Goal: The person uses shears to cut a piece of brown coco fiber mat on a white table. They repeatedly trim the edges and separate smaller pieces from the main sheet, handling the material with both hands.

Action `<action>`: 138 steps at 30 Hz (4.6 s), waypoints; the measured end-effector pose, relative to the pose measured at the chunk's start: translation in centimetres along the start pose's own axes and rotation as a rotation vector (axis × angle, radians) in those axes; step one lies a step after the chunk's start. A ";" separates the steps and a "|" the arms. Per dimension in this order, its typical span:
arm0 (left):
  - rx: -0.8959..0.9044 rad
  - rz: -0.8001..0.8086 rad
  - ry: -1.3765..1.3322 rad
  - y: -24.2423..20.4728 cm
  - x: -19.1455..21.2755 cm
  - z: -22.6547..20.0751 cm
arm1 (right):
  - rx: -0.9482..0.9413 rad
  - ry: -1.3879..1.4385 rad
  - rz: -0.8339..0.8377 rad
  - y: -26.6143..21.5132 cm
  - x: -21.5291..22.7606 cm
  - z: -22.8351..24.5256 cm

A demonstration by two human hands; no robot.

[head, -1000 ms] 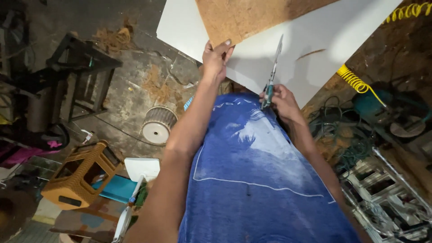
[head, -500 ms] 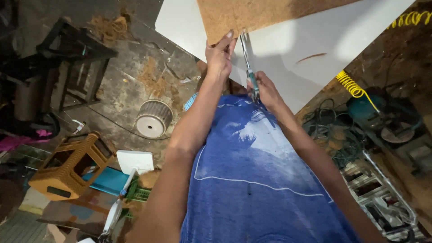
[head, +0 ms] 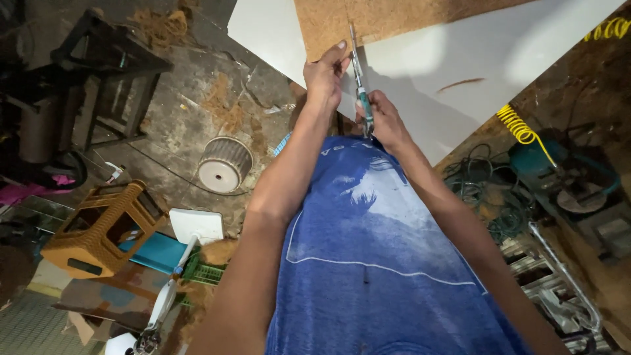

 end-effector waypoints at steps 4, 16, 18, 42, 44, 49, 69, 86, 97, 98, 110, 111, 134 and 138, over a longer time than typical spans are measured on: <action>-0.005 -0.007 -0.008 0.6 0.3 0.1 | -0.009 -0.011 -0.003 0.2 -0.2 -0.1; 0.014 0.029 -0.008 0.7 -0.1 0.0 | -0.014 0.029 0.013 0.1 -0.7 1.0; 0.008 0.046 -0.008 0.5 -0.2 -0.1 | 0.001 -0.007 0.011 0.1 -0.8 1.0; 0.073 0.051 -0.001 0.7 0.5 0.1 | 0.038 -0.059 -0.055 2.1 -0.3 0.5; 0.071 0.053 0.006 0.6 0.5 0.2 | 0.044 -0.096 -0.051 2.0 0.0 0.8; 0.029 0.168 0.139 -2.4 -0.6 -3.7 | 0.045 -0.143 -0.039 1.8 -0.1 1.0; 0.010 0.413 0.463 2.1 0.7 -5.7 | 0.048 -0.170 0.090 -0.3 1.7 -0.5; -0.022 0.365 0.539 -1.9 -0.4 -6.4 | 0.005 -0.182 0.040 0.0 2.1 -0.5; -0.112 0.496 0.330 0.6 1.0 -4.5 | -0.022 -0.218 0.025 0.3 2.9 -2.2; -0.118 0.499 0.329 0.6 1.0 -4.5 | -0.028 -0.229 0.028 0.3 2.8 -2.0; -0.121 0.523 0.347 0.6 1.6 -3.8 | -0.011 -0.235 0.051 0.9 2.4 -0.3; -0.105 0.499 0.347 1.0 1.8 -3.6 | -0.013 -0.234 0.047 1.1 2.6 -0.6; -0.071 0.548 0.444 -2.5 0.2 -5.1 | -0.090 -0.277 0.051 0.8 1.6 1.8; -0.111 0.557 0.360 -1.6 0.7 -4.3 | 0.042 -0.318 0.044 1.1 2.2 1.0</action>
Point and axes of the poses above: each hand's wrist, its own y-axis towards the middle knuckle, its own x-axis out of the back of the hand, z = x × y, the point moved 5 cm from there along y, towards the middle knuckle, and after that the axes turned 3 degrees about x, right-handed, at the moved point
